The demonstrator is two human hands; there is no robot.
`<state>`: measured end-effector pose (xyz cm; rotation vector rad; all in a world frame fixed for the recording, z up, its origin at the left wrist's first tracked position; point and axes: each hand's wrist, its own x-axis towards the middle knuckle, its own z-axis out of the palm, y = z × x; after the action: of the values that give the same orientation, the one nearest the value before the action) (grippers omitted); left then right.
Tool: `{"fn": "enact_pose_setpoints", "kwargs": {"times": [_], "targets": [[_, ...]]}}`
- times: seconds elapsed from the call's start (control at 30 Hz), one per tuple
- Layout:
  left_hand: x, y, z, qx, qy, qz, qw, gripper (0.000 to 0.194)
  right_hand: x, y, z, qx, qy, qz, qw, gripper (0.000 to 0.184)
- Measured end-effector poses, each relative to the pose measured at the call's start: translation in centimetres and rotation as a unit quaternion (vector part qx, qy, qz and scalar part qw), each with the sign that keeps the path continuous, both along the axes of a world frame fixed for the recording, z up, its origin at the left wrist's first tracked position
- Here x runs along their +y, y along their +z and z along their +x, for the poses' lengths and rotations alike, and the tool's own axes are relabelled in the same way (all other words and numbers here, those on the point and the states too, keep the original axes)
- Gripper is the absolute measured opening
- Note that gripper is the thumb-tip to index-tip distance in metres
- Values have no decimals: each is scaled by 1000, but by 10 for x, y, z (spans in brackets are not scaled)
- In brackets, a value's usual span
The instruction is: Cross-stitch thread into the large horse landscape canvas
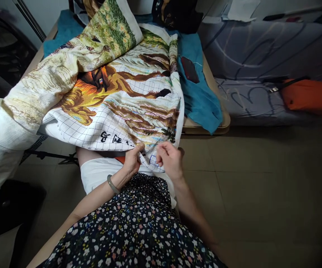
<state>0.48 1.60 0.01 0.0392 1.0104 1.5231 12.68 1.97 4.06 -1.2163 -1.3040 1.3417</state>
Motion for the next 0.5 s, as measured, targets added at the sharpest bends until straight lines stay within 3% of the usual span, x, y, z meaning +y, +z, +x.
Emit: {"fn": "enact_pose_setpoints", "kwargs": {"times": [0.13,0.5], "targets": [[-1,0,-1,10,-5,-8,1000,29,-5,-15,-10,-139,13,36,990,20],[0,2,0,3,9,12,1000,33,-3,-17,-13,-225,-8,90,970,25]]}}
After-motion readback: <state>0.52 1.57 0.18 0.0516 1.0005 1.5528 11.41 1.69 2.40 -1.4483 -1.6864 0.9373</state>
